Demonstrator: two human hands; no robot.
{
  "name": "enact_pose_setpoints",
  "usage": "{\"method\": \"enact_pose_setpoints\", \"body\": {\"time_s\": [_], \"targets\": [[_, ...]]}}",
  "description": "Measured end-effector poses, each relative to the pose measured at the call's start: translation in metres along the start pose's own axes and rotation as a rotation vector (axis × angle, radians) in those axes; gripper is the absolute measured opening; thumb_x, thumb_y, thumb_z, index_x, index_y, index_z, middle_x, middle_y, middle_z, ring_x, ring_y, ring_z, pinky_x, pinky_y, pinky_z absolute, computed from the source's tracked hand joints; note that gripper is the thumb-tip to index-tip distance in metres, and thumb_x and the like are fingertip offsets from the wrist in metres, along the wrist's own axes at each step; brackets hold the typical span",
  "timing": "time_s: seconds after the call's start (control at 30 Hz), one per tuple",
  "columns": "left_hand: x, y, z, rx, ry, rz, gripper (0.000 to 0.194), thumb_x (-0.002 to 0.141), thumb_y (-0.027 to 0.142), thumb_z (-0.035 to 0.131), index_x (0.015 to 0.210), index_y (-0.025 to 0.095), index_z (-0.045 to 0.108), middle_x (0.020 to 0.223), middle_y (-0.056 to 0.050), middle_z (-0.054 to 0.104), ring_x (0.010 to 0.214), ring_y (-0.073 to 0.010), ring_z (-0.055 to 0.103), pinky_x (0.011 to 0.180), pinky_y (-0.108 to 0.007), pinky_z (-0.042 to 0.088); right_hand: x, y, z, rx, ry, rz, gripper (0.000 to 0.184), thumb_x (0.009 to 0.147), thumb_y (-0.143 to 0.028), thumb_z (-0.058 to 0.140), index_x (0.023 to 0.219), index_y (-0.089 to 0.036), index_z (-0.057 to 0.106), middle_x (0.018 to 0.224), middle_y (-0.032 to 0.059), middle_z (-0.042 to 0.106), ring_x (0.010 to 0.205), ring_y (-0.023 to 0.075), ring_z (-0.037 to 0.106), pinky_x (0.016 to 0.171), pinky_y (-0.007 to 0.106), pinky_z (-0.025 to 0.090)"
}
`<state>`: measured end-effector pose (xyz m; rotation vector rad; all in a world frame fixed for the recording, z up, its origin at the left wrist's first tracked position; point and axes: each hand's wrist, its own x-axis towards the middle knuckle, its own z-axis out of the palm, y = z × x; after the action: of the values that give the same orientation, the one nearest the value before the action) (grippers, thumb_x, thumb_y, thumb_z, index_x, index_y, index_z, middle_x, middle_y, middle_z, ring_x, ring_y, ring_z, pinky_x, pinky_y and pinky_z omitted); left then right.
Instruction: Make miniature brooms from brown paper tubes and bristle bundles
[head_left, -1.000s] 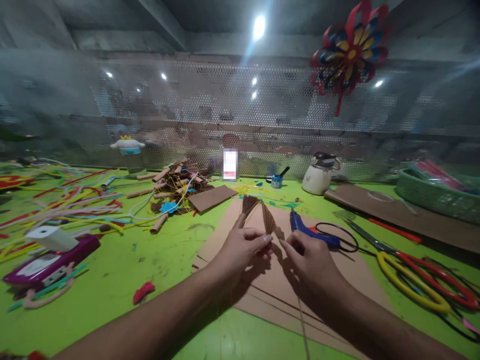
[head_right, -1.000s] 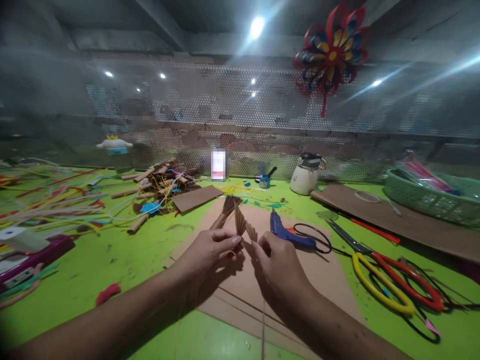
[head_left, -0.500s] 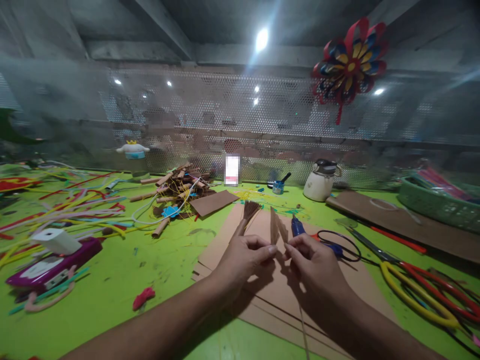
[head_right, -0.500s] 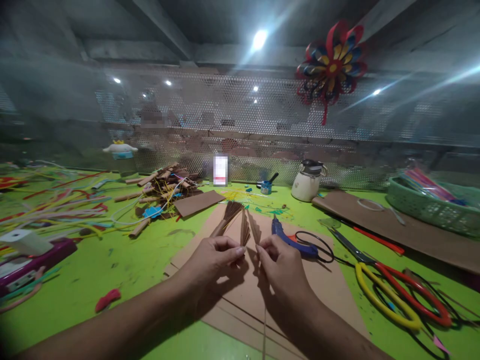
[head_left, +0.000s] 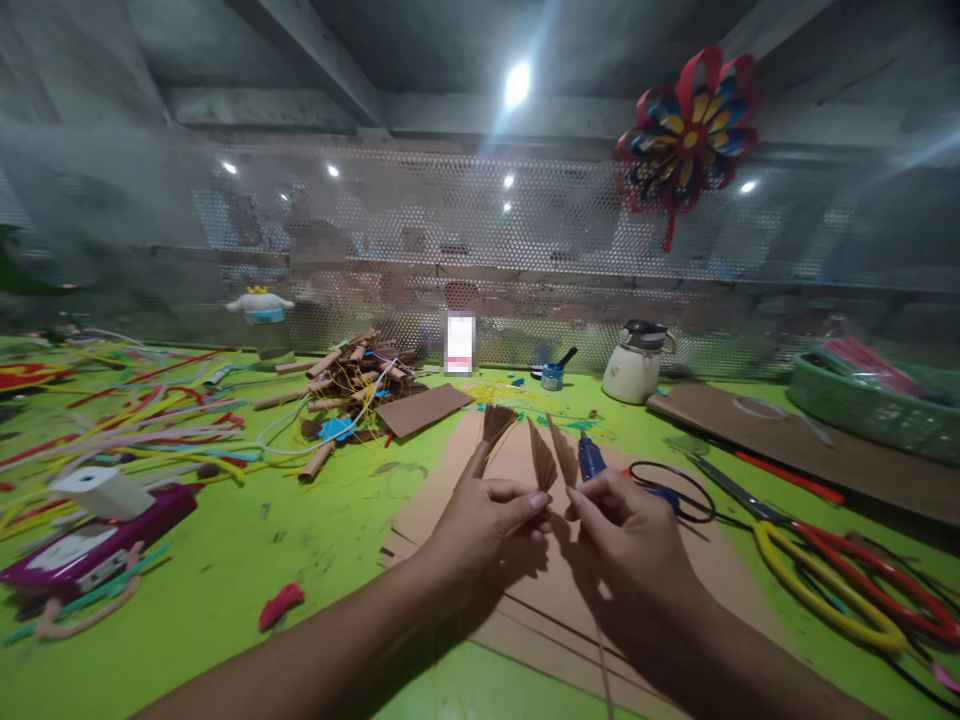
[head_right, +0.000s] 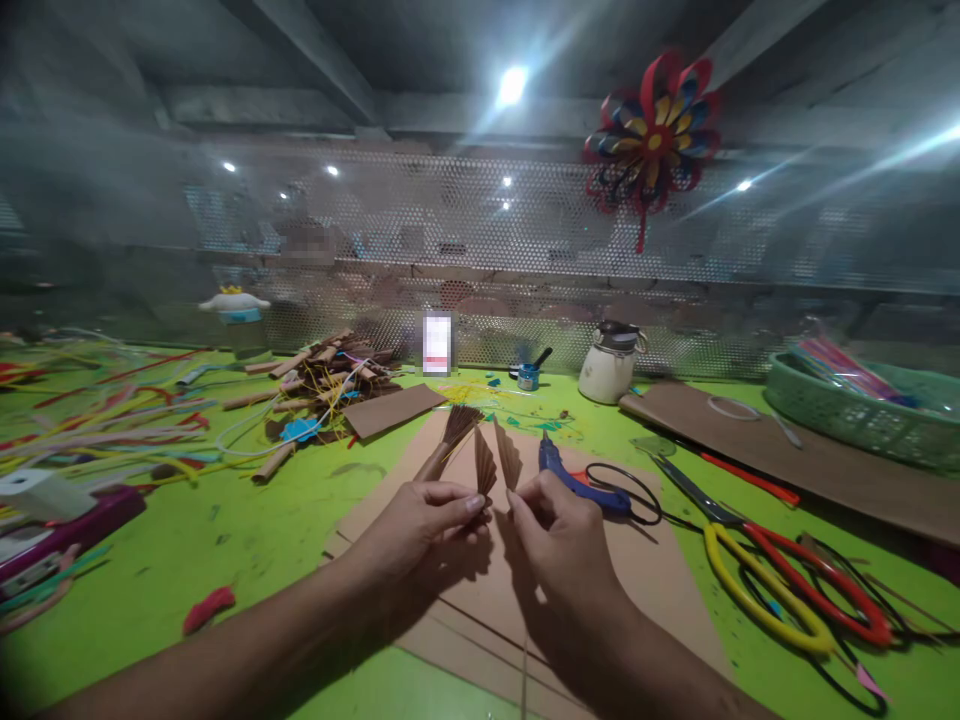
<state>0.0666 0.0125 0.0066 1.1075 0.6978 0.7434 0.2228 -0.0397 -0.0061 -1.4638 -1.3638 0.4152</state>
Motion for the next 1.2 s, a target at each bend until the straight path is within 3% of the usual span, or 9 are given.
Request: {"method": "enact_pose_setpoints", "body": {"time_s": [0.33,0.73,0.93,1.2], "targets": [[-0.0022,0.0015,0.0011,-0.017,-0.034,0.014,0.029,0.071,0.034,0.071,0.073,0.005,0.069,0.071,-0.011,0.061,0.062,-0.0117,0.053,0.060,-0.024,0.041,-0.0024,0.0024,-0.0005,-0.042,0.006,-0.102,0.020,0.081,-0.028,0.054,0.064,-0.018,0.051,0.054,-0.0029,0.052,0.049,0.0103,0.048,0.048,0.023,0.037],[-0.0035,-0.0009,0.0010,-0.028,0.014,-0.061,0.030,0.067,0.041,0.072,0.074,0.012,0.065,0.069,-0.008,0.059,0.056,-0.0132,0.051,0.050,-0.028,0.042,-0.0041,0.0000,-0.0009,-0.024,-0.003,-0.077,0.021,0.081,-0.028,0.053,0.063,-0.018,0.050,0.056,-0.0005,0.055,0.051,0.0120,0.051,0.050,0.025,0.038],[-0.0035,0.0009,0.0028,0.007,0.017,0.002,0.030,0.070,0.039,0.069,0.069,0.010,0.064,0.064,-0.007,0.057,0.054,-0.0115,0.051,0.050,-0.025,0.039,-0.0042,-0.0013,-0.0006,-0.016,0.001,-0.061,0.023,0.080,-0.032,0.053,0.062,-0.019,0.051,0.055,-0.0009,0.054,0.049,0.0114,0.049,0.048,0.024,0.037],[-0.0055,0.0028,0.0024,0.011,0.064,-0.107,0.027,0.066,0.037,0.072,0.073,0.016,0.057,0.067,-0.003,0.056,0.057,-0.0117,0.052,0.056,-0.028,0.043,-0.0040,-0.0031,-0.0007,-0.033,0.000,-0.083,0.022,0.081,-0.031,0.053,0.063,-0.018,0.052,0.056,-0.0013,0.055,0.049,0.0112,0.049,0.048,0.024,0.038]]}}
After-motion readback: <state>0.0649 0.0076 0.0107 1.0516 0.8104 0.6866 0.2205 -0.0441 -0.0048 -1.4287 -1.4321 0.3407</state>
